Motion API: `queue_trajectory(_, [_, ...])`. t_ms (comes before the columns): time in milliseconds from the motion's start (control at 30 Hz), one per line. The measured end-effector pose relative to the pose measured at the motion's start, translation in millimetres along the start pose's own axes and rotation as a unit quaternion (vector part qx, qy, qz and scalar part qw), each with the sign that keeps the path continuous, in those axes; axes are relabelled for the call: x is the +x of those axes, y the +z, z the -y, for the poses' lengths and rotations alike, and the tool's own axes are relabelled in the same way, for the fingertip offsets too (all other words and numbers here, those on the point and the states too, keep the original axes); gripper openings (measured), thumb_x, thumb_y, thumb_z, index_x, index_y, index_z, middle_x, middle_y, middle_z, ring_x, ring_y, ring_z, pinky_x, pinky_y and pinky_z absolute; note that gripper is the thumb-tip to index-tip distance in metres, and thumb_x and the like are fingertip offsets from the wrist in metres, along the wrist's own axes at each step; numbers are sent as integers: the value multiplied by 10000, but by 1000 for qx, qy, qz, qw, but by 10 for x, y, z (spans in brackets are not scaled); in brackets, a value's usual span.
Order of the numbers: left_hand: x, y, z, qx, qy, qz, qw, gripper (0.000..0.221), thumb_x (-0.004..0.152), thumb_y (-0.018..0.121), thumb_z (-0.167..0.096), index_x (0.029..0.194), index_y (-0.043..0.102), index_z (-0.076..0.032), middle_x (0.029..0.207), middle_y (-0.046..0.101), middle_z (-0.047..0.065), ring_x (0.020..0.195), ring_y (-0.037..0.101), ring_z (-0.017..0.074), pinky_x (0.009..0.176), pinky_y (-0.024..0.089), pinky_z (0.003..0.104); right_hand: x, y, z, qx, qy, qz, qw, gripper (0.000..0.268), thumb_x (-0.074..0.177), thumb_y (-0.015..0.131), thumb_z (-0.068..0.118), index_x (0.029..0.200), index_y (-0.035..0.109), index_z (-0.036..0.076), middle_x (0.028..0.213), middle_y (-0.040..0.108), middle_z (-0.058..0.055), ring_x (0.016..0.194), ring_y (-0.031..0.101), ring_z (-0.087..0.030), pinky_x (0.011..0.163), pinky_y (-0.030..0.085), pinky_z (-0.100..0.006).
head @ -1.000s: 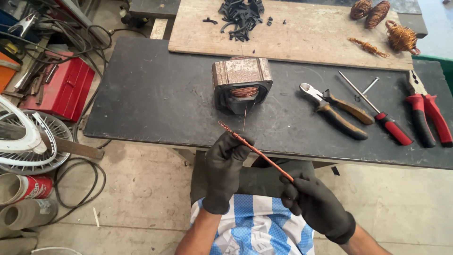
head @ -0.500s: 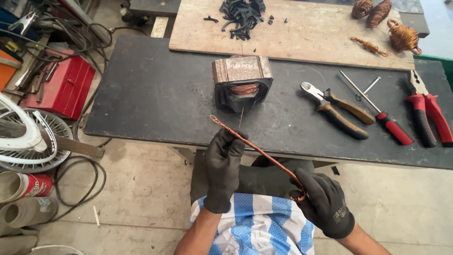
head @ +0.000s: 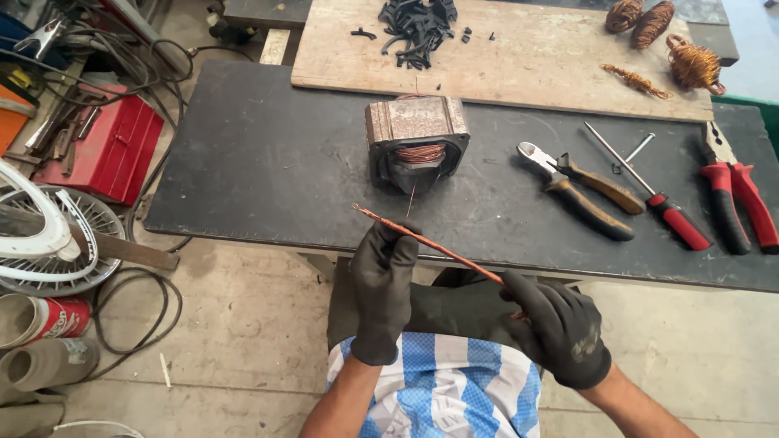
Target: Repairing an electric motor component by twisting and inspecting copper wires
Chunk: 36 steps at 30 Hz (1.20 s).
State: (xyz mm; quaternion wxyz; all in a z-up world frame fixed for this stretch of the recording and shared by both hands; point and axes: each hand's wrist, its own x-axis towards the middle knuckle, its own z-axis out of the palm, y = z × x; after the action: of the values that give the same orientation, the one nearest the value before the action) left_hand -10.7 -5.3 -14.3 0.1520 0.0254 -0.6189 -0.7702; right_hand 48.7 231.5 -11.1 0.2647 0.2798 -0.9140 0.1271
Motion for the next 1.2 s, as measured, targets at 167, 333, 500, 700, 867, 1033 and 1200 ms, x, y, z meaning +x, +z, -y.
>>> queue_trajectory(167, [-15, -15, -11, 17, -17, 26, 999, 158, 959, 698, -263, 1010, 703, -113, 962, 728, 3, 905, 673, 122, 820, 533, 276, 231, -199, 61, 339, 310, 125, 879, 446, 1059, 393, 351, 1089, 783, 135, 660, 682, 3, 605, 656, -94, 646, 512, -260])
queue_trajectory(333, [13, 37, -70, -38, 2, 67, 997, 199, 980, 691, -300, 1002, 675, -103, 922, 670, -12, 858, 605, 96, 775, 491, 256, 176, -27, -166, 547, 535, 199, 612, 556, 1060, 466, 376, 809, 710, -55, 545, 470, -42, 513, 393, -140, 485, 304, -318])
queue_trajectory(500, [15, 62, -40, -4, 14, 58, 998, 186, 969, 700, -294, 975, 676, -110, 896, 665, -13, 834, 596, 94, 761, 486, 255, 552, -354, 91, 359, 347, 186, 846, 365, 1025, 464, 294, 1273, 662, 113, 1169, 759, -10, 1099, 678, -106, 943, 508, -294])
queue_trajectory(700, [88, 185, -111, -15, 31, 122, 992, 86, 901, 760, -178, 926, 708, -115, 903, 684, -12, 876, 624, 101, 815, 508, 250, 718, -280, 315, 156, 116, 88, 977, 522, 950, 657, 310, 1416, 559, 98, 1316, 686, -139, 1161, 661, -333, 927, 524, -448])
queue_trajectory(867, [324, 306, -769, 5, -59, 293, 954, 307, 1052, 549, -37, 834, 598, 173, 921, 641, 208, 805, 663, 191, 690, 648, 311, 911, -32, 367, 612, 335, -7, 717, 519, 1021, 535, 136, 1514, 442, 2, 785, 727, -126, 763, 741, -179, 717, 641, -357])
queue_trajectory(1033, [244, 258, -781, 52, 55, 259, 963, 174, 980, 500, -4, 1043, 648, 63, 1053, 669, 180, 967, 642, 193, 762, 615, 270, 872, 43, 383, 599, 348, -51, 719, 525, 1038, 485, 152, 1537, 411, 7, 767, 709, -158, 610, 714, -205, 606, 631, -363])
queue_trajectory(1200, [196, 184, -627, 106, 202, 196, 954, 520, 887, 436, 38, 1312, 711, -79, 1224, 704, 143, 1174, 614, 195, 853, 573, 218, 974, 56, 352, 601, 378, -116, 695, 469, 1050, 450, 122, 1504, 487, 9, 532, 581, -134, 468, 637, -197, 501, 594, -305])
